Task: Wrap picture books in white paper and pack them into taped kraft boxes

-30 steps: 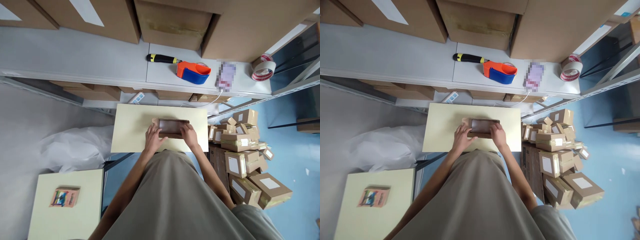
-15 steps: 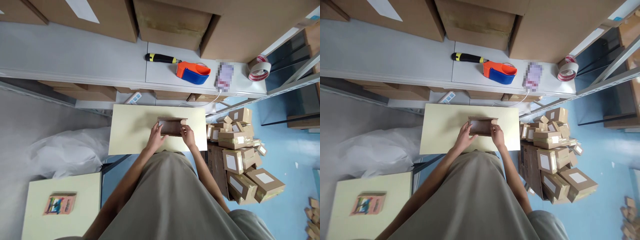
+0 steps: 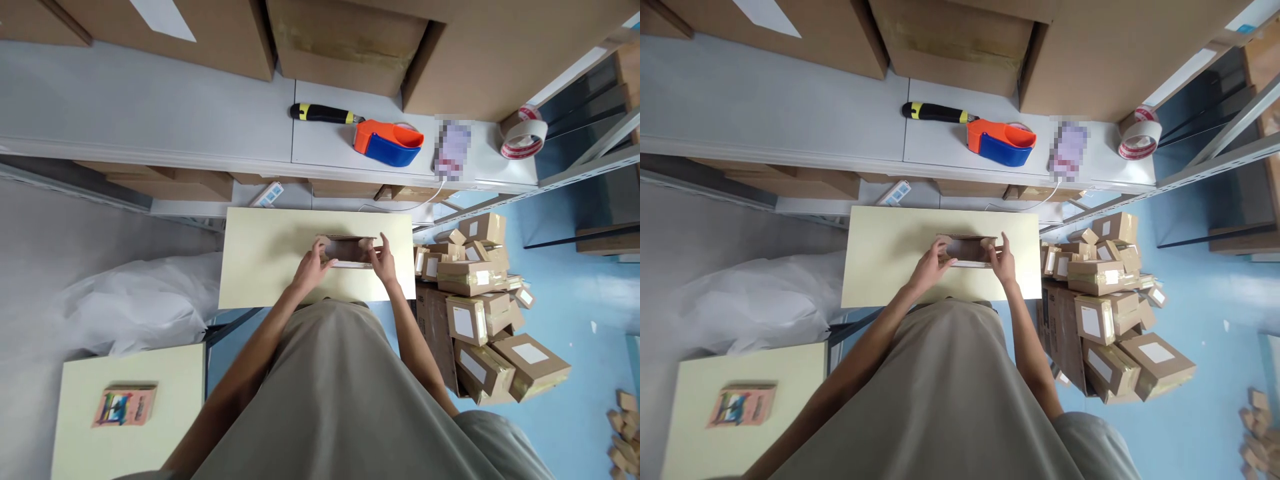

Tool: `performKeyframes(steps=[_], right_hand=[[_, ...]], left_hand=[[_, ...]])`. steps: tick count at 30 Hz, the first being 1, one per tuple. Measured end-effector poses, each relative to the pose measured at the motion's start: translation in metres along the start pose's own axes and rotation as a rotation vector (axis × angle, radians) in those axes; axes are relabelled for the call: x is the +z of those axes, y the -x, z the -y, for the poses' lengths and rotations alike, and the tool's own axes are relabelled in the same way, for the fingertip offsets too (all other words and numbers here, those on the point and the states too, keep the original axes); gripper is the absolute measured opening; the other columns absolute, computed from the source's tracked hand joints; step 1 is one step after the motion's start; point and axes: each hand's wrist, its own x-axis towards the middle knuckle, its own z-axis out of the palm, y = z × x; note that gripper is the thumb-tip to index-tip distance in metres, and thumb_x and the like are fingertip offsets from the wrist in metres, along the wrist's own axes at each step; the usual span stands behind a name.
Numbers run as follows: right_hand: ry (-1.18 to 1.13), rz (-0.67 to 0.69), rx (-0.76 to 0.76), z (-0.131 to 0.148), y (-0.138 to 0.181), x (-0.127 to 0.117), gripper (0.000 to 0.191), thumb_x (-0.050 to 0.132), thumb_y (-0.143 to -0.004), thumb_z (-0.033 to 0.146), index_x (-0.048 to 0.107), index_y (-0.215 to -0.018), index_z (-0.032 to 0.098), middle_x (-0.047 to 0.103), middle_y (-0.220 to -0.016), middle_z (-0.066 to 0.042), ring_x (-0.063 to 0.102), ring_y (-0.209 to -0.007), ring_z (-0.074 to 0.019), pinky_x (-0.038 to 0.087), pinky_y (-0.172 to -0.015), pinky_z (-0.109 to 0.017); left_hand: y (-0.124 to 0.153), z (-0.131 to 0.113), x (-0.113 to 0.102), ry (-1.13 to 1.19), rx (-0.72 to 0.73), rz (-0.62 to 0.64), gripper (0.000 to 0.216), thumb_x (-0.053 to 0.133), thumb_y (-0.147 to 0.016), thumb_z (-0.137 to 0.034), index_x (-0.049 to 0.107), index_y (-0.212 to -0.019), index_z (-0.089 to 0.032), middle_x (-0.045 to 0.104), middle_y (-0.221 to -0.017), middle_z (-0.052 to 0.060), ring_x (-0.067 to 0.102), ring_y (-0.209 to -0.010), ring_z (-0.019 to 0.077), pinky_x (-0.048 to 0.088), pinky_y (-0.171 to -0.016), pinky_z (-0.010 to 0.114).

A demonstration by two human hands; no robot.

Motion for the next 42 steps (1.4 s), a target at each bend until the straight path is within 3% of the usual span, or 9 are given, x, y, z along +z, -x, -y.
performKeyframes(steps=[3,6,9,14,19,24,32,37,42], right_hand=[[-0.006,0.006,-0.042,-0.003,0.008,-0.008,0.065,0.053,-0.106,0.068,0.065,-0.144,0.017,0.078,-0.118,-0.016,0.078,-0.091,-0.0238,0.064,-0.08,-0.034],[0.053,-0.023,-0.069,-0.009,0.015,-0.014,0.055,0.061,-0.103,0.066,0.076,-0.125,0.018,0.07,-0.134,-0.019,0.078,-0.099,-0.0243,0.067,-0.085,-0.038],[0.06,0.047,-0.036,-0.015,0.019,-0.013,0.042,0.069,-0.101,0.051,0.077,-0.127,0.02,0.07,-0.139,-0.018,0.079,-0.101,-0.0242,0.068,-0.088,-0.039],[0.002,0.089,0.067,-0.014,0.025,-0.002,0.044,0.069,-0.099,0.031,0.071,-0.143,0.023,0.078,-0.137,-0.012,0.083,-0.096,-0.0241,0.069,-0.086,-0.04],[0.004,0.071,0.082,-0.009,0.025,0.005,0.039,0.065,-0.104,0.033,0.076,-0.14,0.028,0.087,-0.111,-0.006,0.085,-0.099,-0.0274,0.068,-0.091,-0.042],[-0.013,0.028,0.088,-0.011,0.019,0.014,0.033,0.065,-0.103,0.041,0.083,-0.127,0.027,0.088,-0.103,-0.006,0.085,-0.098,-0.0284,0.067,-0.089,-0.04],[-0.086,0.006,0.034,-0.018,0.019,0.025,0.032,0.064,-0.101,0.042,0.085,-0.115,0.023,0.084,-0.13,-0.01,0.084,-0.097,-0.0266,0.069,-0.092,-0.04],[0.168,0.095,-0.012,-0.001,0.017,0.015,0.029,0.061,-0.104,0.032,0.084,-0.12,0.025,0.083,-0.133,-0.008,0.084,-0.103,-0.0257,0.068,-0.096,-0.039],[0.433,0.033,-0.32,0.049,0.001,-0.016,0.03,0.061,-0.109,0.03,0.083,-0.128,0.022,0.074,-0.149,-0.014,0.074,-0.132,-0.0323,0.061,-0.114,-0.049]], left_hand=[[-0.005,0.002,-0.001,-0.034,-0.044,-0.123,0.079,0.078,-0.101,-0.041,0.042,-0.168,-0.02,0.071,-0.141,0.019,0.071,-0.127,0.0322,0.059,-0.111,0.046],[-0.008,0.007,-0.004,-0.12,-0.035,-0.191,0.052,0.077,-0.101,-0.036,0.066,-0.15,-0.023,0.065,-0.14,0.017,0.064,-0.135,0.0343,0.054,-0.119,0.049],[-0.011,0.013,-0.006,-0.088,-0.036,-0.183,0.036,0.074,-0.102,-0.033,0.075,-0.137,-0.024,0.062,-0.138,0.014,0.068,-0.13,0.0304,0.058,-0.117,0.044],[-0.013,0.014,-0.006,-0.033,-0.029,-0.171,0.034,0.069,-0.105,-0.031,0.076,-0.138,-0.026,0.069,-0.136,0.012,0.073,-0.127,0.0282,0.059,-0.117,0.042],[-0.007,0.012,-0.012,-0.048,-0.068,-0.198,0.03,0.07,-0.104,-0.028,0.079,-0.133,-0.025,0.072,-0.133,0.012,0.076,-0.121,0.028,0.061,-0.113,0.042],[0.001,0.017,-0.02,0.039,-0.124,-0.239,0.026,0.068,-0.103,-0.027,0.08,-0.126,-0.022,0.075,-0.126,0.01,0.078,-0.108,0.0237,0.066,-0.102,0.038],[0.001,0.022,-0.015,0.004,-0.178,-0.244,0.015,0.07,-0.098,-0.021,0.076,-0.112,-0.021,0.072,-0.121,0.009,0.075,-0.093,0.0201,0.063,-0.1,0.037],[-0.008,0.017,-0.023,-0.051,-0.227,-0.174,0.016,0.07,-0.091,-0.015,0.074,-0.106,-0.021,0.071,-0.121,0.011,0.075,-0.099,0.0238,0.061,-0.102,0.039],[-0.034,-0.012,-0.047,-0.077,-0.033,-0.199,0.024,0.069,-0.085,-0.007,0.076,-0.103,-0.021,0.074,-0.123,0.014,0.068,-0.13,0.0327,0.053,-0.12,0.047]])
